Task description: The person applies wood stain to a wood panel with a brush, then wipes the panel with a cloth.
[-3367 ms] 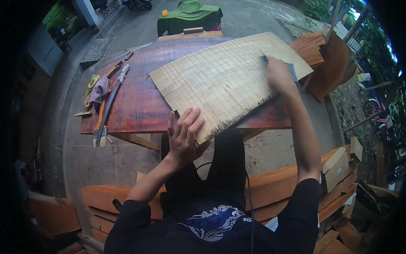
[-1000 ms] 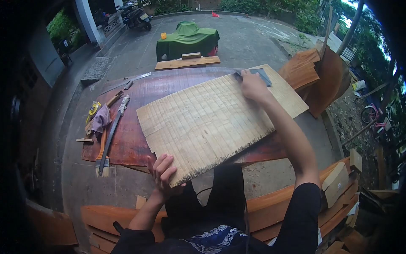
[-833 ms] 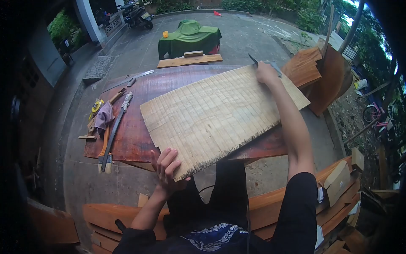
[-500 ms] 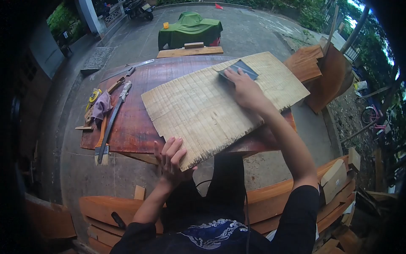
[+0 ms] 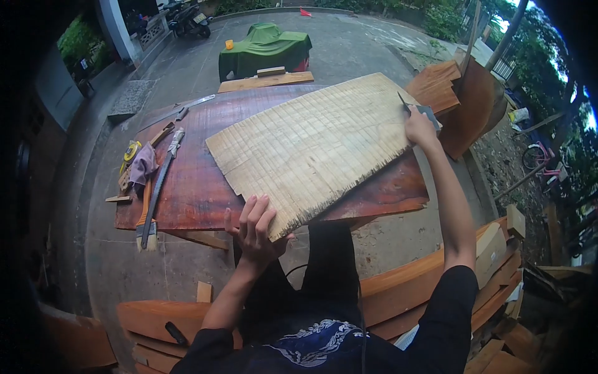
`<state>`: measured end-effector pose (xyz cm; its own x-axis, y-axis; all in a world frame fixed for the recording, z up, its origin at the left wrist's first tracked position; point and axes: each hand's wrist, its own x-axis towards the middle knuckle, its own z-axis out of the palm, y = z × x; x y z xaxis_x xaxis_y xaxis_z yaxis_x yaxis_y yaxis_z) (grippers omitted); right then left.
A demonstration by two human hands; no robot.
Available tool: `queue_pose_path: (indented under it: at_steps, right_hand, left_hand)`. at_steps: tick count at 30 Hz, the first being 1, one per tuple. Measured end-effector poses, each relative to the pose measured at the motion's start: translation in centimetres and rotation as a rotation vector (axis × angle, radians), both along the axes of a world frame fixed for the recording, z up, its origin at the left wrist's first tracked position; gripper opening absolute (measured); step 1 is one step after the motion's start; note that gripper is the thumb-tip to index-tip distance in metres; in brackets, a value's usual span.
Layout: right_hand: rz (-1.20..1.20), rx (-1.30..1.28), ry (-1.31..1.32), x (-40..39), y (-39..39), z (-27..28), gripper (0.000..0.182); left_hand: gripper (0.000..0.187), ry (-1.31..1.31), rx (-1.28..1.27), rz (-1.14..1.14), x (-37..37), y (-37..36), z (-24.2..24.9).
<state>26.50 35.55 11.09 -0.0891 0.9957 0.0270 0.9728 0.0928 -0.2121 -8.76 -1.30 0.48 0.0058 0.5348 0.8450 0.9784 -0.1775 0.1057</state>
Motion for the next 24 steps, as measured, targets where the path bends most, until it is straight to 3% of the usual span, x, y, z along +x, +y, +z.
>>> queue_pose_path:
  at_steps: [2,5,6,10,13,14,16,18,22,24]
  right_hand:
    - [0.017,-0.006,-0.056,-3.7,-4.4,1.1,0.059]
    - [0.432,0.229,-0.048,-9.4,-15.6,-0.6,0.052]
    - [0.453,0.209,0.004,-9.7,-16.8,0.4,0.051]
    - [-0.049,0.149,0.045,2.3,-2.2,-1.4,0.062]
    - [-0.2,-0.033,0.038,2.0,-2.1,1.1,0.064]
    - [-0.102,0.025,-0.002,-1.3,-6.1,1.3,0.064]
    - [0.322,0.169,0.016,-5.3,-12.0,-1.2,0.063]
    - [0.419,0.066,0.072,-6.4,-16.4,1.2,0.066]
    - [-0.233,-0.05,0.148,2.6,-4.9,0.5,0.073]
    - [-0.103,0.068,0.097,0.9,-6.3,-0.9,0.069]
  left_hand:
    - [0.056,-0.02,-0.003,-0.004,0.2,0.0,0.0]
    - [0.056,-0.049,-0.016,-0.015,0.4,-0.1,-0.1]
    - [0.056,-0.036,0.001,-0.007,0.4,0.4,0.0]
    - [0.055,-0.028,-0.001,0.004,0.6,0.0,0.5]
    - [0.055,-0.056,-0.013,0.006,1.2,0.1,0.6]
    - [0.055,-0.061,-0.011,0.007,1.3,0.2,0.6]
    - [0.055,-0.067,-0.014,0.001,1.7,0.3,0.5]
    - [0.055,-0.058,-0.016,0.0,1.4,0.1,0.6]
    - [0.054,-0.063,-0.074,-0.013,1.6,-0.1,0.8]
    - [0.054,-0.097,-0.084,-0.005,2.1,0.0,0.9]
